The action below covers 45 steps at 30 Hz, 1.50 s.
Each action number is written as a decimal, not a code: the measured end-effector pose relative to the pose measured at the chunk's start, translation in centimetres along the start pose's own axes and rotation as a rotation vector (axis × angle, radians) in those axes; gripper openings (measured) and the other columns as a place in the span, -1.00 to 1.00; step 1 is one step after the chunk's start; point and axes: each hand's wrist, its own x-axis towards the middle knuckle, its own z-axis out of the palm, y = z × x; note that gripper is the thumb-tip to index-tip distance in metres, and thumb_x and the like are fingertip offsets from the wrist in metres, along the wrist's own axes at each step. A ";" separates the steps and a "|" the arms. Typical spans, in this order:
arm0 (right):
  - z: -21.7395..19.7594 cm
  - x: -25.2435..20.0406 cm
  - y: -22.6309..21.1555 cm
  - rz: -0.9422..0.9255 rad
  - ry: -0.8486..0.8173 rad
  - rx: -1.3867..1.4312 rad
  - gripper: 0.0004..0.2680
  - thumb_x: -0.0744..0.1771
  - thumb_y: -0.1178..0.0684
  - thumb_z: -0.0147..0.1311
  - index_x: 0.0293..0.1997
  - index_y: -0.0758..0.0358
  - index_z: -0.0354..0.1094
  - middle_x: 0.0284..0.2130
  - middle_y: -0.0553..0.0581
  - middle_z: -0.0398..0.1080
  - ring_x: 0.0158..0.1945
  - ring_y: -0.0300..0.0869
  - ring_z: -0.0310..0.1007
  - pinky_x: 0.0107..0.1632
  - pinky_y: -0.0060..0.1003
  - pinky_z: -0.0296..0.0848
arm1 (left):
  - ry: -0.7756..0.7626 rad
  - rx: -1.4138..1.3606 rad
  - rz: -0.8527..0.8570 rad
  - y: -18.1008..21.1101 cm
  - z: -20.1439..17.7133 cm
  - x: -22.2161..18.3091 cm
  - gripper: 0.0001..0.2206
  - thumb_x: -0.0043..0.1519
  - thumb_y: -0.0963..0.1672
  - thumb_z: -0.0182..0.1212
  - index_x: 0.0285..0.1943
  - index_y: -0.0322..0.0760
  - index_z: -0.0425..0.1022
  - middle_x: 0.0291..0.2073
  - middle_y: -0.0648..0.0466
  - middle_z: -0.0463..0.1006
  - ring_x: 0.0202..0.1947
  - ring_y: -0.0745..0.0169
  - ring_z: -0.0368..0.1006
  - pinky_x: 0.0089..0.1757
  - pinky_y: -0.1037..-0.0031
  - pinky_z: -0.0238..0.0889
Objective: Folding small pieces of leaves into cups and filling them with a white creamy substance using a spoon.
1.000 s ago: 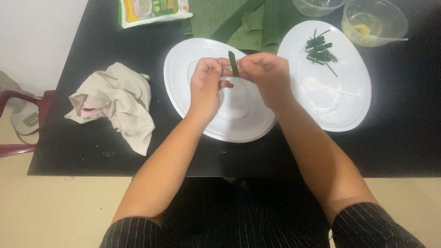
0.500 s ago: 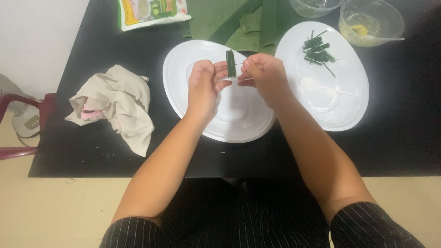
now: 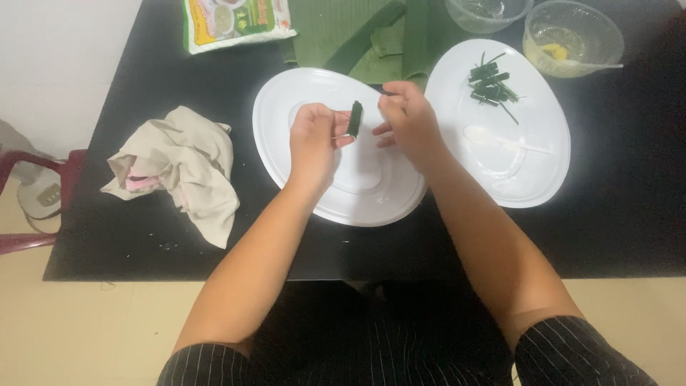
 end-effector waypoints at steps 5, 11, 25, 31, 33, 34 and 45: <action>0.0 0.2 1.3 -0.023 -0.120 0.018 -0.67 0.32 0.00 0.21 0.11 0.41 0.33 -0.31 0.26 0.47 -0.40 -0.12 0.56 -0.49 -0.28 0.63 | -0.058 -0.003 -0.018 -0.2 0.0 0.0 -0.90 0.30 -0.20 -0.12 -0.20 -0.26 0.34 -0.32 -0.10 0.63 -0.37 0.25 0.61 -0.30 0.49 0.59; -1.4 1.7 2.4 0.012 -0.030 0.157 -0.89 0.32 0.14 0.16 -0.17 0.37 0.47 -0.48 0.15 0.38 -0.43 -0.23 0.43 -0.45 -0.35 0.55 | -0.067 -0.135 -0.051 -0.3 0.7 -0.3 -0.92 0.30 -0.18 0.01 -0.11 -0.30 0.34 -0.34 -0.09 0.60 -0.42 0.33 0.53 -0.36 0.56 0.56; -22.6 1.8 0.6 -0.091 0.470 0.006 -0.94 0.27 0.19 0.03 -0.35 0.09 0.37 -0.51 0.03 0.48 -0.64 -0.44 0.26 -0.62 -0.57 0.02 | -0.055 0.142 -0.135 1.6 1.1 -1.6 -0.94 0.26 -0.17 0.04 -0.19 -0.21 0.43 -0.30 -0.04 0.66 -0.37 0.29 0.53 -0.31 0.58 0.35; -20.8 1.4 0.2 0.238 0.348 -0.293 -0.94 0.30 0.14 0.02 -0.33 0.07 0.41 -0.42 -0.06 0.53 -0.55 -0.44 0.20 -0.51 -0.53 0.12 | -0.070 0.237 -0.071 1.2 1.0 -1.6 -0.97 0.29 -0.16 0.10 -0.21 -0.18 0.42 -0.32 0.02 0.64 -0.38 0.33 0.51 -0.27 0.57 0.35; -20.3 2.4 0.5 0.236 0.354 -0.245 -0.93 0.29 0.16 0.02 -0.36 0.05 0.39 -0.43 -0.07 0.55 -0.62 -0.47 0.15 -0.56 -0.54 0.07 | -0.073 0.273 -0.064 1.6 1.1 -1.9 -0.95 0.33 -0.17 0.09 -0.21 -0.17 0.42 -0.32 0.05 0.61 -0.37 0.33 0.48 -0.23 0.54 0.36; -20.1 2.9 0.8 0.257 0.345 -0.199 -0.95 0.31 0.12 0.04 -0.28 0.08 0.43 -0.38 -0.06 0.56 -0.61 -0.46 0.19 -0.56 -0.56 0.09 | -0.052 0.279 -0.069 1.7 1.3 -1.9 -0.95 0.32 -0.16 0.09 -0.22 -0.16 0.42 -0.33 0.06 0.61 -0.37 0.32 0.48 -0.24 0.54 0.37; -21.5 3.6 3.9 0.202 0.322 -0.312 -0.91 0.31 0.10 0.02 -0.22 0.10 0.47 -0.38 -0.04 0.53 -0.60 -0.32 0.37 -0.37 -0.43 0.36 | 0.071 0.206 -0.181 3.2 2.3 -2.4 -0.88 0.33 -0.22 0.02 -0.27 -0.20 0.40 -0.41 0.01 0.56 -0.44 0.28 0.43 -0.24 0.58 0.37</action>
